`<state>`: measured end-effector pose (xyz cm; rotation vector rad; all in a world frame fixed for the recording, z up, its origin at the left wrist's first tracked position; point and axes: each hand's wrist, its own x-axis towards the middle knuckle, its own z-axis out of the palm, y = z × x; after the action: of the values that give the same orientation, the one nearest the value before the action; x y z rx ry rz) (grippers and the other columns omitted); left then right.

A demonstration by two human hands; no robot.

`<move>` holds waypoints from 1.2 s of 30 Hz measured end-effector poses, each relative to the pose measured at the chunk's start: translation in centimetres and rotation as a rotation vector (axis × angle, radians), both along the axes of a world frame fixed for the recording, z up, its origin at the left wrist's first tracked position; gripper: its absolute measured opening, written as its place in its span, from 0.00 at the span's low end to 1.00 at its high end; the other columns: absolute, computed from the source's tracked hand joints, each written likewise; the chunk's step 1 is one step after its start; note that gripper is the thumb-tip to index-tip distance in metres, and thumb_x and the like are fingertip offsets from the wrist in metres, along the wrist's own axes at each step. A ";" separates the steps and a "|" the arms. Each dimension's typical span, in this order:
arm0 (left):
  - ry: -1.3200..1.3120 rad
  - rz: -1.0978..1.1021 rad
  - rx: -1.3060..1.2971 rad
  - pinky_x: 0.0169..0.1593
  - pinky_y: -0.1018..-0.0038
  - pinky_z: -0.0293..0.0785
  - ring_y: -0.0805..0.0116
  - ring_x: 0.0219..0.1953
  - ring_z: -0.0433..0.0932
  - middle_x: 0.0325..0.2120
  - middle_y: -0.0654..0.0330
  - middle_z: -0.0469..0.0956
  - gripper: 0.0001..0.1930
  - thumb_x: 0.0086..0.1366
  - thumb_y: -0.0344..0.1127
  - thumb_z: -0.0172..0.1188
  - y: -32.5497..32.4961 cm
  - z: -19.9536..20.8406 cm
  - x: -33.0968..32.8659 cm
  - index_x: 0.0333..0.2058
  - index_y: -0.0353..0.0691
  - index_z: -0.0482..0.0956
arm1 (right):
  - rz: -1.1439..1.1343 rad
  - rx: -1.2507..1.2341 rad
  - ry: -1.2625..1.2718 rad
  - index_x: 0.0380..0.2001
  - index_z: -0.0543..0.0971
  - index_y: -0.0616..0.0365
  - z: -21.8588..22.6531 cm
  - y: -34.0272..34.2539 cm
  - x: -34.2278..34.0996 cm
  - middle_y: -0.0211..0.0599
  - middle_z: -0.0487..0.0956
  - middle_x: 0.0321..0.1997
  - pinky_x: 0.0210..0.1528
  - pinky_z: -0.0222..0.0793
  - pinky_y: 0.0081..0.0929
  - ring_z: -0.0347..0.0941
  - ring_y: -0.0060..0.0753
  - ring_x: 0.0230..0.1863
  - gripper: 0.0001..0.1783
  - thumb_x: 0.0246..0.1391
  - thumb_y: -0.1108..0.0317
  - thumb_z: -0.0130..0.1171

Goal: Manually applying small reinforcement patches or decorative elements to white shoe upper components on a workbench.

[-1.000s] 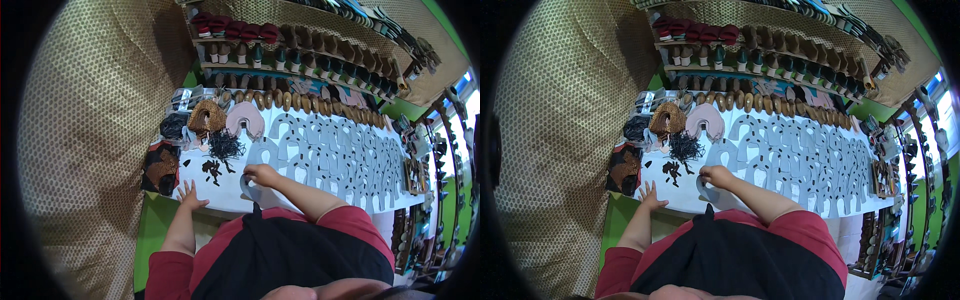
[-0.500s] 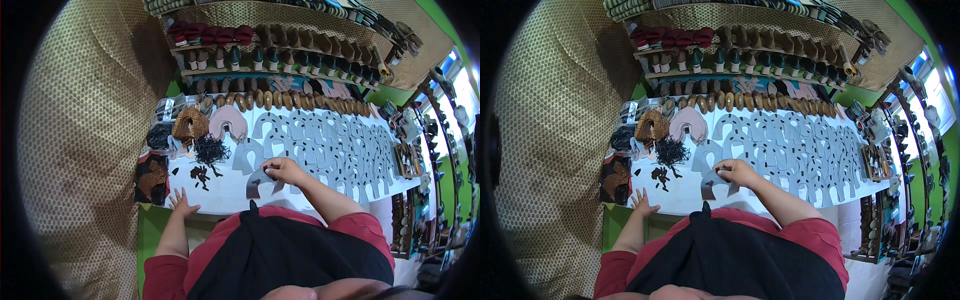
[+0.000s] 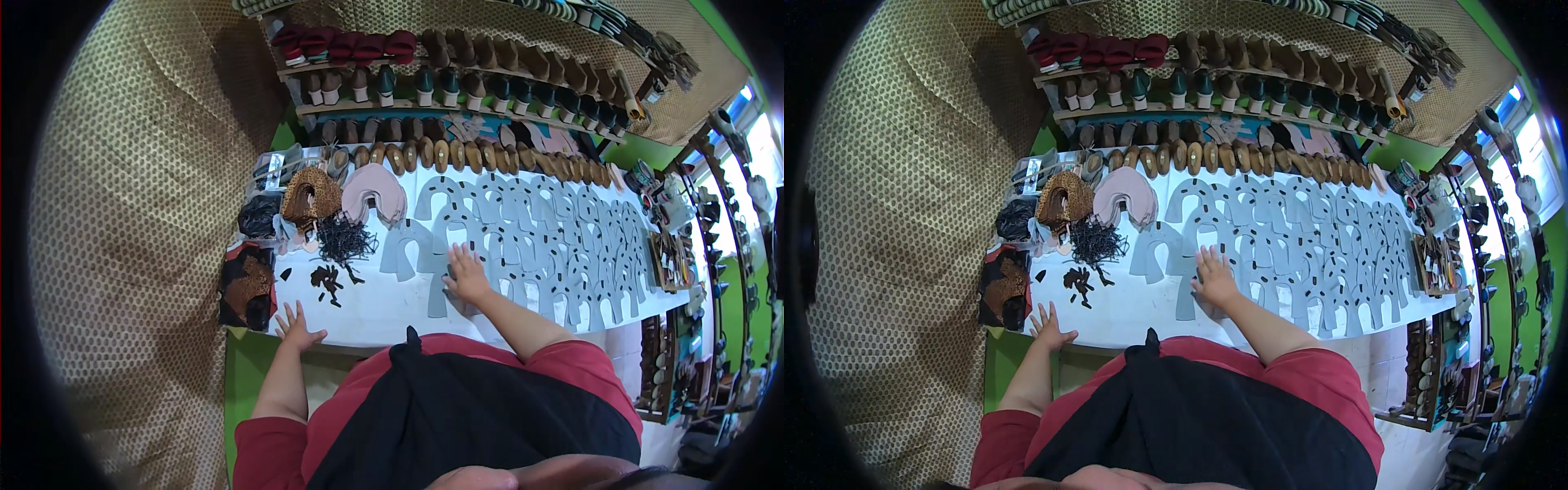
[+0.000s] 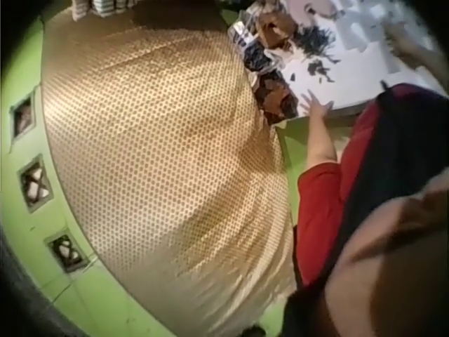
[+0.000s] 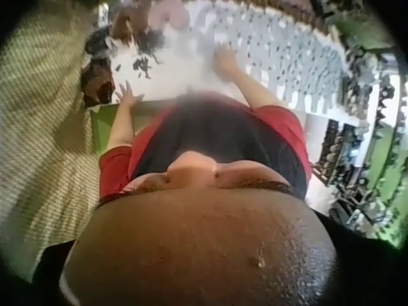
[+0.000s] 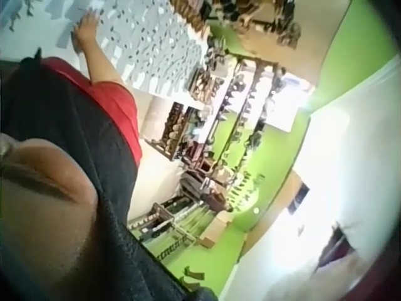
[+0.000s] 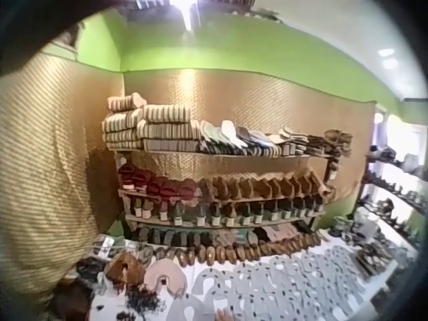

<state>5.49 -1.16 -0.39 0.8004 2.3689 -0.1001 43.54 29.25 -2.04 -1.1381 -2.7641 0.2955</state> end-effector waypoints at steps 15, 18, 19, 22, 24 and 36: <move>-0.030 -0.013 -0.008 0.69 0.36 0.26 0.36 0.72 0.17 0.73 0.55 0.16 0.71 0.44 0.65 0.73 -0.3 0.3 -0.3 0.72 0.60 0.25 | 0.266 -0.062 0.033 0.54 0.77 0.46 -0.9 -4.6 -12.9 0.39 0.64 0.70 0.64 0.40 0.83 0.54 0.49 0.73 0.26 0.52 0.51 0.62; -0.038 -0.019 -0.006 0.69 0.36 0.26 0.36 0.72 0.16 0.73 0.55 0.16 0.71 0.44 0.65 0.73 -0.4 0.3 -0.4 0.72 0.59 0.25 | 0.332 -0.045 0.058 0.47 0.80 0.45 -1.0 -6.0 -17.2 0.37 0.71 0.63 0.64 0.40 0.84 0.56 0.47 0.72 0.19 0.51 0.54 0.63; -0.042 -0.026 -0.001 0.69 0.36 0.25 0.36 0.72 0.16 0.73 0.55 0.16 0.71 0.44 0.65 0.73 -0.4 0.4 -0.4 0.72 0.59 0.26 | 0.340 -0.083 0.014 0.45 0.81 0.46 -0.8 -6.5 -18.5 0.37 0.74 0.60 0.64 0.39 0.83 0.57 0.47 0.71 0.18 0.53 0.54 0.62; -0.048 -0.009 0.012 0.69 0.37 0.24 0.37 0.73 0.17 0.73 0.57 0.18 0.70 0.44 0.65 0.73 -0.4 0.6 -0.4 0.73 0.62 0.27 | 0.331 -0.075 -0.007 0.43 0.82 0.45 -0.7 -7.3 -21.0 0.32 0.80 0.48 0.65 0.40 0.82 0.67 0.40 0.62 0.15 0.51 0.56 0.63; -0.048 -0.008 0.015 0.69 0.37 0.24 0.37 0.73 0.17 0.73 0.57 0.18 0.69 0.44 0.66 0.72 -0.4 0.6 -0.5 0.73 0.62 0.27 | 0.309 0.012 0.021 0.41 0.83 0.43 -1.4 -7.6 -21.8 0.30 0.81 0.38 0.66 0.43 0.80 0.72 0.36 0.51 0.13 0.50 0.58 0.63; -0.055 -0.042 0.014 0.69 0.37 0.25 0.36 0.72 0.17 0.74 0.55 0.19 0.68 0.45 0.67 0.71 -0.7 0.6 -0.7 0.73 0.61 0.28 | 0.122 -0.327 0.086 0.39 0.85 0.46 0.6 -7.8 -20.7 0.36 0.83 0.38 0.67 0.48 0.68 0.75 0.43 0.49 0.12 0.52 0.59 0.61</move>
<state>4.83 -1.91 0.17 0.8486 2.3044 -0.0786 22.88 21.50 -1.44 -0.9906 -2.7808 0.8153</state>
